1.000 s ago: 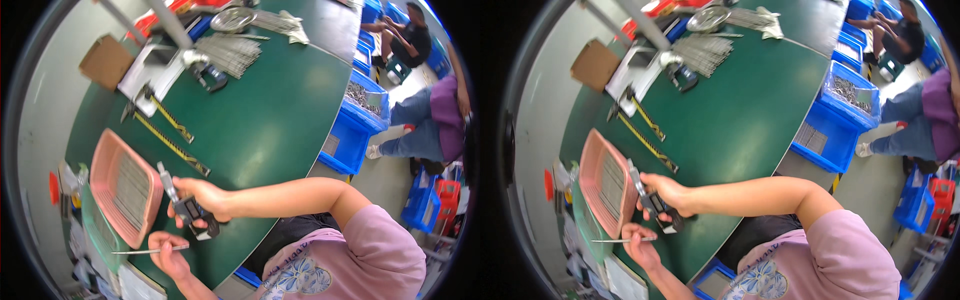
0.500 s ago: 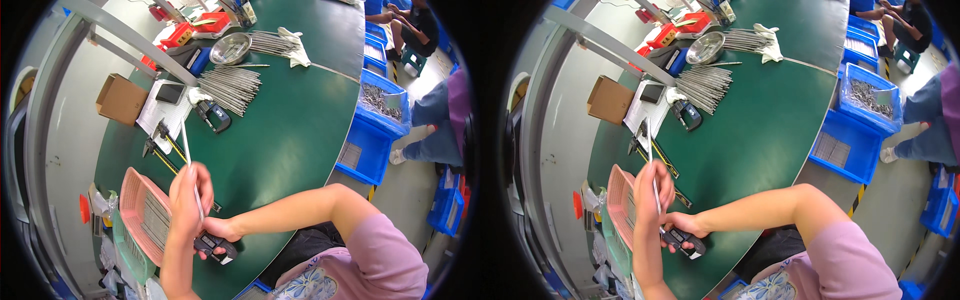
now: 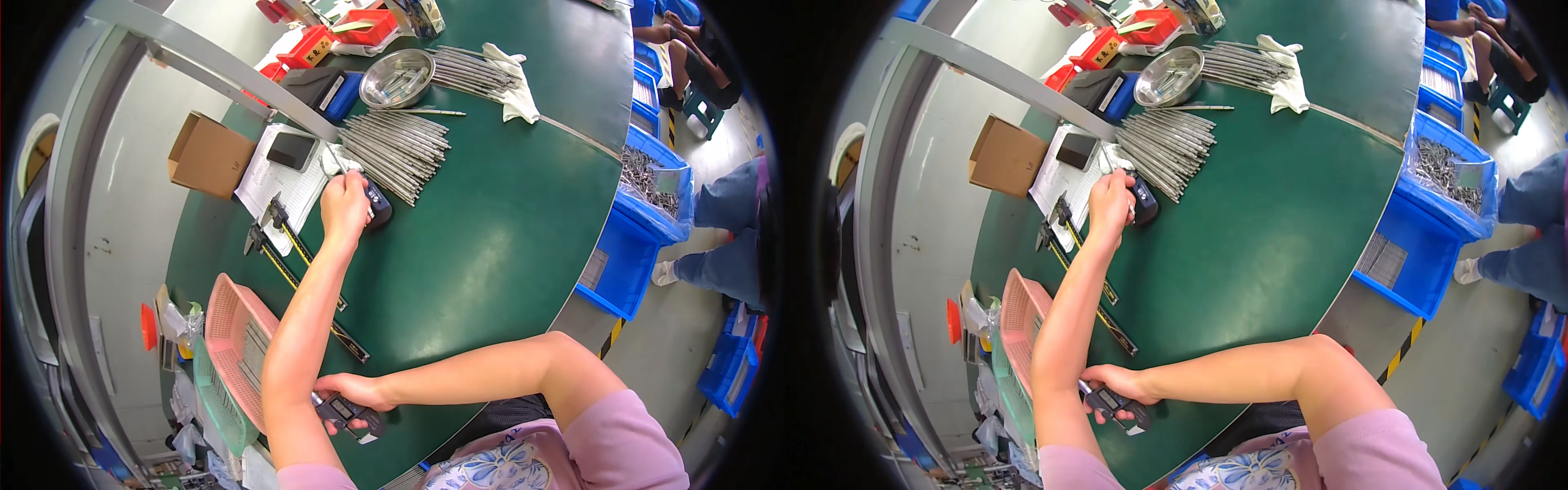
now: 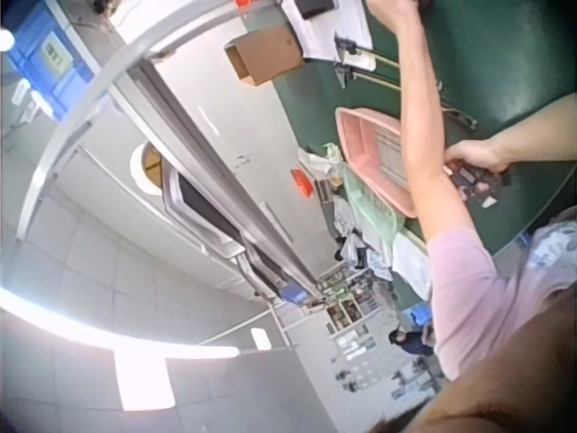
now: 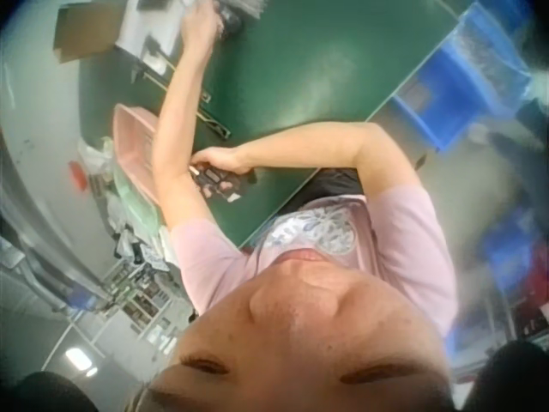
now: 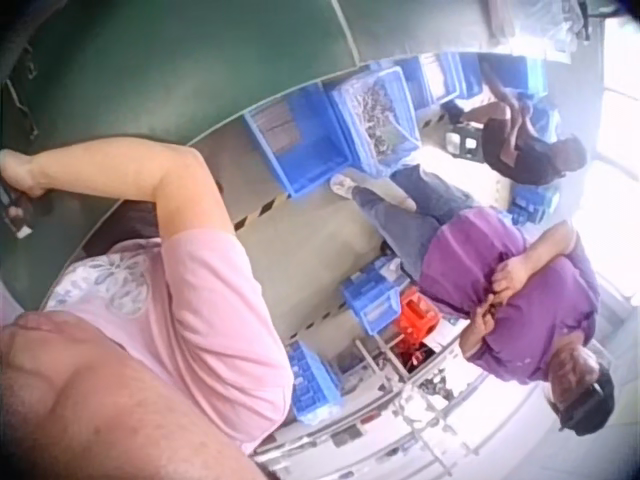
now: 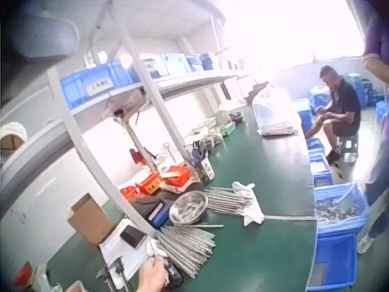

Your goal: The person repeatedly picks up thin metal rods from a pink basket and measures their diameter using a digital caliper. After each measurement, the rod is placed into a green basket. The process is repeated for multiple rods in a continuous loop.

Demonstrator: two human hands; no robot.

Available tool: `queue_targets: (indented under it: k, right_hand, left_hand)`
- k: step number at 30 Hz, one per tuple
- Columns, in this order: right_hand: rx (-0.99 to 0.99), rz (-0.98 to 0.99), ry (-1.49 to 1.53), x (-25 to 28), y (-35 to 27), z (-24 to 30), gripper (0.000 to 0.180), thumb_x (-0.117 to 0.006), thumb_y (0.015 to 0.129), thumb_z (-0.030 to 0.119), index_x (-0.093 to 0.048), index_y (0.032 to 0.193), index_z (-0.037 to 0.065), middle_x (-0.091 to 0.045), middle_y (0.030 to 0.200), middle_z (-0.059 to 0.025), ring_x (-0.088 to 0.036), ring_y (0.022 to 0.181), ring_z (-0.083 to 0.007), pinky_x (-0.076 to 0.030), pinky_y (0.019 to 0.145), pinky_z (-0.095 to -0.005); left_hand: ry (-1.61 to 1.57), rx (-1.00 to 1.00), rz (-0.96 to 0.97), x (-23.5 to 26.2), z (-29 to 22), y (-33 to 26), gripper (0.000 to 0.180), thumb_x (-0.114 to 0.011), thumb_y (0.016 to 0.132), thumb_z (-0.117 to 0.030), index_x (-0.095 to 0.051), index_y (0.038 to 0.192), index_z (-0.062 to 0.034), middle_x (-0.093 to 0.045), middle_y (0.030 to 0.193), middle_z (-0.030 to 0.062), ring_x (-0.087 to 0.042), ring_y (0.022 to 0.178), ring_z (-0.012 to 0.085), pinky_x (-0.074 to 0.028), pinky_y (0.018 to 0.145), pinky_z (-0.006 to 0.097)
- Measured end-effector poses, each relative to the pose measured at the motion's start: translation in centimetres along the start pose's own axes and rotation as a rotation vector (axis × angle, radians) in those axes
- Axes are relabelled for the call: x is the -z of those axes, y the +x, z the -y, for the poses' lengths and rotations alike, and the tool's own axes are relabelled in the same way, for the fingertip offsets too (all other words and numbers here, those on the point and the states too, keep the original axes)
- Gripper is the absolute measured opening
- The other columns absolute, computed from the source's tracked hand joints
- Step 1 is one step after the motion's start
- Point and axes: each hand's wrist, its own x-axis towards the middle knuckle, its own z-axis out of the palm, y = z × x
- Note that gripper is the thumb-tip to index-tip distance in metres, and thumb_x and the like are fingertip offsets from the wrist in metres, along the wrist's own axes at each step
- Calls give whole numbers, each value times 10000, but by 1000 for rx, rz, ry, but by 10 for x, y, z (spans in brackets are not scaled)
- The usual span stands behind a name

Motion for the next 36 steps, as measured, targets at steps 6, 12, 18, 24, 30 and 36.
queue_targets:
  k: [6,12,18,24,30,36]
  right_hand:
    - [6,50,-37,1,3,-5,551,-248,857,524,-529,828,50,-587,614,-77,-419,332,-108,-342,317,-233]
    - [41,34,-100,2,7,-2,555,-251,861,525,-522,869,41,-589,625,-85,-424,333,-117,-339,313,-239]
    - [26,12,-62,-3,4,2,544,-321,847,512,-528,890,11,-596,665,-124,-417,318,-130,-349,326,-243]
    - [159,-87,23,-17,-8,-4,440,-518,765,422,-603,809,-7,-604,636,-147,-473,383,-176,-347,341,-279]
    - [235,-140,-40,-12,1,-11,501,-476,770,464,-602,841,-16,-607,661,-177,-467,387,-201,-345,351,-293]
    - [211,-134,-93,-9,5,-7,492,-472,769,447,-606,859,-18,-612,684,-174,-465,394,-199,-354,373,-303]
  left_hand:
    - [-43,115,78,15,-18,-2,450,-409,851,-394,-553,942,22,-532,547,37,-513,425,116,-362,371,214]
    - [35,-26,-206,141,18,-17,164,-566,784,-186,-571,851,-37,-497,589,18,-464,467,85,-414,422,210]
    - [796,6,-341,289,131,-116,313,-502,809,-249,-556,927,36,-583,872,184,-553,830,306,-433,730,374]
    - [1245,-326,-212,240,151,-223,351,-464,884,-192,-485,1065,108,-531,1078,218,-513,995,324,-421,834,386]
    - [576,-567,135,124,54,-221,352,-465,884,-195,-486,1063,108,-529,1081,217,-506,1003,325,-412,845,385]
    - [419,-618,455,43,10,-208,353,-466,884,-198,-488,1061,107,-527,1085,217,-500,1012,326,-403,857,385]
